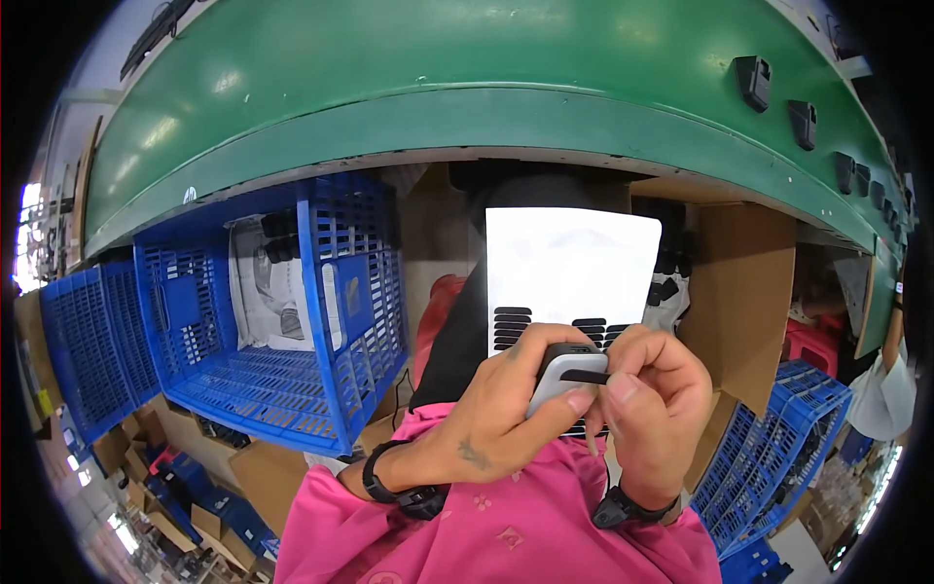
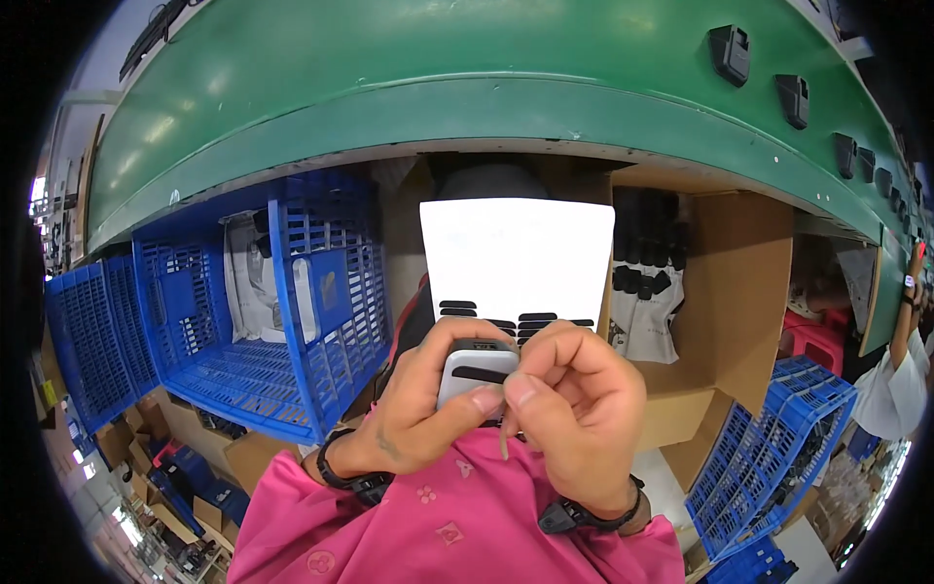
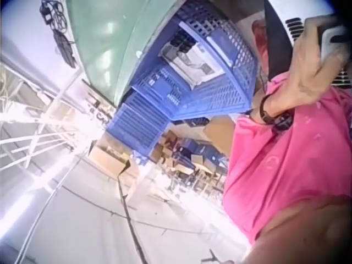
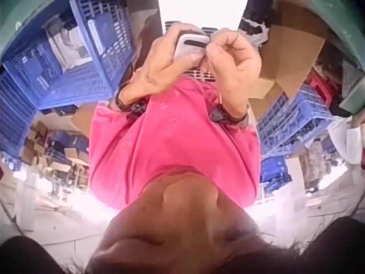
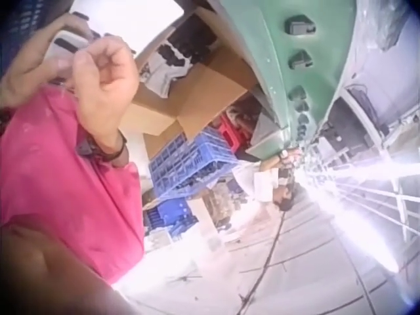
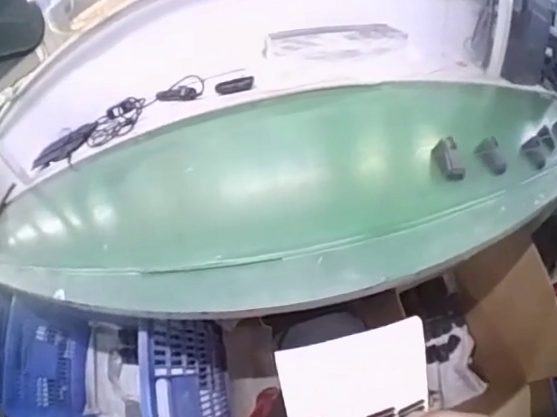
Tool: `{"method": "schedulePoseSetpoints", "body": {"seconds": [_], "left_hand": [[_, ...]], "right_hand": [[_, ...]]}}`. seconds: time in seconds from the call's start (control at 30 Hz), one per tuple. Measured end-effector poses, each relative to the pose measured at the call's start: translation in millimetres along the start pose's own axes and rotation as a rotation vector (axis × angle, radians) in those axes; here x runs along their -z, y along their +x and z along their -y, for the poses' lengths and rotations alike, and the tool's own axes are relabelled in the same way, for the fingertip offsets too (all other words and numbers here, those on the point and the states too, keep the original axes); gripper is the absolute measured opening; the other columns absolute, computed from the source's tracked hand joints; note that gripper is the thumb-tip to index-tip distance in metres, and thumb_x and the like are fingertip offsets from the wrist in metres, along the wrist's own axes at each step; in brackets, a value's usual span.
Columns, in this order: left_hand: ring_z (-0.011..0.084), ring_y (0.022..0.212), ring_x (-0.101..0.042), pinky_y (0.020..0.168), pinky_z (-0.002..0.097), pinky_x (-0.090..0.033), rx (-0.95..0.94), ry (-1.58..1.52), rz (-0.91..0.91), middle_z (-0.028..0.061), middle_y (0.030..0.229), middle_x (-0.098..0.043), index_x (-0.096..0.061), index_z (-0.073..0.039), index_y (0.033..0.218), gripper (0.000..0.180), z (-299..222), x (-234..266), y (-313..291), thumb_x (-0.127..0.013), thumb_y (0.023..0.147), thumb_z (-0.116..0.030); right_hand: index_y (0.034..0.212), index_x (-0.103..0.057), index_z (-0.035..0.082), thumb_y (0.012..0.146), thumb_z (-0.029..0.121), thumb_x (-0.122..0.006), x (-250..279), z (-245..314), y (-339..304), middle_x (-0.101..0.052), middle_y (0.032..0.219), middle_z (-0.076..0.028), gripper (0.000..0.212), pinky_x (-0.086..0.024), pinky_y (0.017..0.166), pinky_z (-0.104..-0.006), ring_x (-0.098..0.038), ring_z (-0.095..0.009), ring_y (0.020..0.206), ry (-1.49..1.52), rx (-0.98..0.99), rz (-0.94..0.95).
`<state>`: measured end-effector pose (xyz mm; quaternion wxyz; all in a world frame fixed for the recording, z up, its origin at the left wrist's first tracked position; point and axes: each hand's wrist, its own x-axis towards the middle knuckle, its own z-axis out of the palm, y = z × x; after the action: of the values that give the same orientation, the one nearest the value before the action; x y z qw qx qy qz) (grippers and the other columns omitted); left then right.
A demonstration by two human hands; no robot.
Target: The person picks up a mouse from a blue crate, peels a sticker from a sheet, and applies it to the bottom of the mouse. They then place the mouse onto a green conveyor belt and repeat the process.
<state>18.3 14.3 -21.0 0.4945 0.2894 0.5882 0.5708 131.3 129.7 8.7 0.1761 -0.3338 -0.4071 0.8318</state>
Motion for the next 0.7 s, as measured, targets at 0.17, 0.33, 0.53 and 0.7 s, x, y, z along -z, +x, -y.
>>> {"method": "schedulePoseSetpoints", "body": {"seconds": [0.17, 0.33, 0.53, 0.7], "left_hand": [[0.0173, 0.086, -0.06, 0.077, 0.0307, -0.048, 0.038, -0.009, 0.025, 0.0125, 0.098, -0.061, -0.045, 0.002, 0.119, 0.038, -5.1, 2.4, 2.1, -0.057, 0.086, -0.011], [0.0185, 0.086, -0.061, 0.076, 0.0311, -0.048, 0.023, 0.036, 0.027, 0.0135, 0.098, -0.062, -0.045, 0.003, 0.118, 0.037, -4.3, 2.4, 4.5, -0.057, 0.086, -0.012], [0.0191, 0.085, -0.062, 0.076, 0.0311, -0.049, 0.02, 0.057, 0.015, 0.014, 0.097, -0.062, -0.045, 0.003, 0.117, 0.037, -4.1, 1.2, 5.3, -0.057, 0.086, -0.013], [0.0193, 0.085, -0.062, 0.076, 0.0312, -0.049, 0.019, 0.064, 0.013, 0.0143, 0.097, -0.062, -0.045, 0.003, 0.117, 0.037, -3.5, 1.6, 5.0, -0.057, 0.087, -0.014]], "right_hand": [[0.085, -0.052, -0.006, 0.082, -0.004, -0.057, 1.0, -3.5, -0.2, -0.055, 0.084, -0.008, 0.006, -0.047, 0.052, -0.0207, -0.058, -0.009, 0.062, 0.01, 0.012, -0.03], [0.086, -0.052, -0.006, 0.084, -0.004, -0.057, 1.2, -4.2, 1.6, -0.055, 0.085, -0.009, 0.006, -0.05, 0.053, -0.0215, -0.059, -0.01, 0.063, 0.013, 0.018, -0.04], [0.087, -0.052, -0.007, 0.084, -0.004, -0.057, 2.9, -5.2, 2.5, -0.055, 0.086, -0.009, 0.006, -0.051, 0.053, -0.0215, -0.059, -0.01, 0.065, 0.016, 0.025, -0.03], [0.087, -0.052, -0.007, 0.084, -0.004, -0.057, 2.6, -5.7, 2.7, -0.055, 0.086, -0.009, 0.006, -0.051, 0.053, -0.021, -0.059, -0.009, 0.066, 0.011, 0.03, -0.032]]}}
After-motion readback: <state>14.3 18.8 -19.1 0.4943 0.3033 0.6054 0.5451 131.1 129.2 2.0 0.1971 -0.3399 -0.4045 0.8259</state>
